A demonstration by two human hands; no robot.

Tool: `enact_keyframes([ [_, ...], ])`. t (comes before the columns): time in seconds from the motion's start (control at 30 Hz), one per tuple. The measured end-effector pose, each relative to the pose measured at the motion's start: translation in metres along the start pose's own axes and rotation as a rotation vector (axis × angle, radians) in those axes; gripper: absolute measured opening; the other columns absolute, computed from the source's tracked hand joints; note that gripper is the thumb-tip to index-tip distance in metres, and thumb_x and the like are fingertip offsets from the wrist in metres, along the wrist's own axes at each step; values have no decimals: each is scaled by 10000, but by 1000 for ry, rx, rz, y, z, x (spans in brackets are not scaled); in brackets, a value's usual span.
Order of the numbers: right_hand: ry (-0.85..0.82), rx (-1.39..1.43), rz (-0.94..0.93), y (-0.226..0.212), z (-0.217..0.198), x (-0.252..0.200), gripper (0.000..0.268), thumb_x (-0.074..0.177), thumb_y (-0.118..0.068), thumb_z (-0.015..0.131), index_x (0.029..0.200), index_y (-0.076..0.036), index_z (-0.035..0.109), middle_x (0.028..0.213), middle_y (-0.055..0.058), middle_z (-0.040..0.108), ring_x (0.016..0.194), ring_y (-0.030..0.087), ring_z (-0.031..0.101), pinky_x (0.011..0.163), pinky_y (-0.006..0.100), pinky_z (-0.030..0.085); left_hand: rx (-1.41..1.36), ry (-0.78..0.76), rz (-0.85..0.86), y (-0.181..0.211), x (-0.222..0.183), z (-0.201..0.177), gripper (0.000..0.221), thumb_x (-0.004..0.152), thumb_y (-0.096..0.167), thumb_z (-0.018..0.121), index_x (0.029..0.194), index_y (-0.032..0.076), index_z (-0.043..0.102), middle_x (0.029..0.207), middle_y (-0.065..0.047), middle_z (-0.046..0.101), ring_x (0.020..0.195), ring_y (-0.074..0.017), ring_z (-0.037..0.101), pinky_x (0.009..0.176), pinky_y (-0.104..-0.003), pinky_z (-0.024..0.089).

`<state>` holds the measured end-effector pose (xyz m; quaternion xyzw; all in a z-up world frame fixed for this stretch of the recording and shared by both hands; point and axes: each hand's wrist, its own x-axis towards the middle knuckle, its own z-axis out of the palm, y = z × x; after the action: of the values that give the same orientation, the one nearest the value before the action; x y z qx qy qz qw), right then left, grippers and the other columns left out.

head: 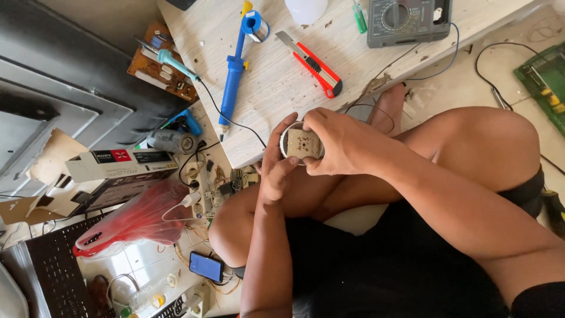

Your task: The person is inspecting and prying apart a small electronic component, likely an LED bulb base, using a utility knife while sitting on the floor.

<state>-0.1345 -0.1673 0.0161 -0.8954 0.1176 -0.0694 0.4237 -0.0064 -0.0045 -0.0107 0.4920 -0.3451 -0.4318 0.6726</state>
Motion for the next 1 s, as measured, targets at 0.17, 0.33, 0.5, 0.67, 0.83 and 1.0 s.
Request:
enact_keyframes([
  [0.17, 161, -157, -165, -2, 4, 2, 572, 739, -366, 783, 1149, -68, 519, 1160, 186, 606, 887, 435, 721, 616, 491, 625, 49, 59, 39, -8, -1, -4, 805, 854, 219, 640, 1562, -19, 338, 1403, -194, 539, 1240, -239, 556, 1021, -390, 527],
  [0.33, 194, -125, -181, 10, 12, 7, 589, 735, -381, 761, 1190, -51, 584, 1203, 169, 625, 910, 396, 729, 678, 461, 635, 44, 91, 119, -20, -2, -12, 770, 887, 173, 636, 1562, -34, 328, 1423, -234, 518, 1283, -279, 544, 1045, -421, 511],
  [0.5, 245, -170, -180, 16, 16, 4, 629, 716, -415, 808, 1184, -43, 612, 1144, 165, 643, 918, 377, 733, 676, 440, 626, 108, 109, 144, -10, -2, -5, 721, 935, 171, 662, 1552, -37, 352, 1445, -258, 504, 1319, -309, 521, 1094, -476, 476],
  [0.67, 203, -89, -223, 4, 5, 1, 596, 740, -181, 909, 1177, 10, 552, 1152, 187, 645, 937, 373, 675, 787, 430, 546, 317, 130, 77, -19, -6, -14, 692, 949, 272, 607, 1537, 3, 361, 1590, -223, 370, 1514, -402, 359, 1301, -578, 305],
  [0.83, 260, -391, -225, 11, 7, -14, 428, 1007, -271, 964, 1232, 27, 756, 940, 104, 749, 653, 238, 648, 587, 338, 529, 267, 213, 87, -29, -17, -19, 487, 1102, 167, 535, 1576, 141, 424, 1496, -83, 600, 1267, -227, 552, 1167, -363, 408],
  [1.0, 282, -568, -252, 4, -1, -4, 468, 928, -383, 902, 1280, -104, 771, 1020, 53, 732, 681, 261, 608, 582, 392, 455, 177, 127, 131, -20, -5, -15, 541, 1052, 137, 538, 1575, 112, 402, 1569, -112, 498, 1460, -282, 476, 1313, -423, 326],
])
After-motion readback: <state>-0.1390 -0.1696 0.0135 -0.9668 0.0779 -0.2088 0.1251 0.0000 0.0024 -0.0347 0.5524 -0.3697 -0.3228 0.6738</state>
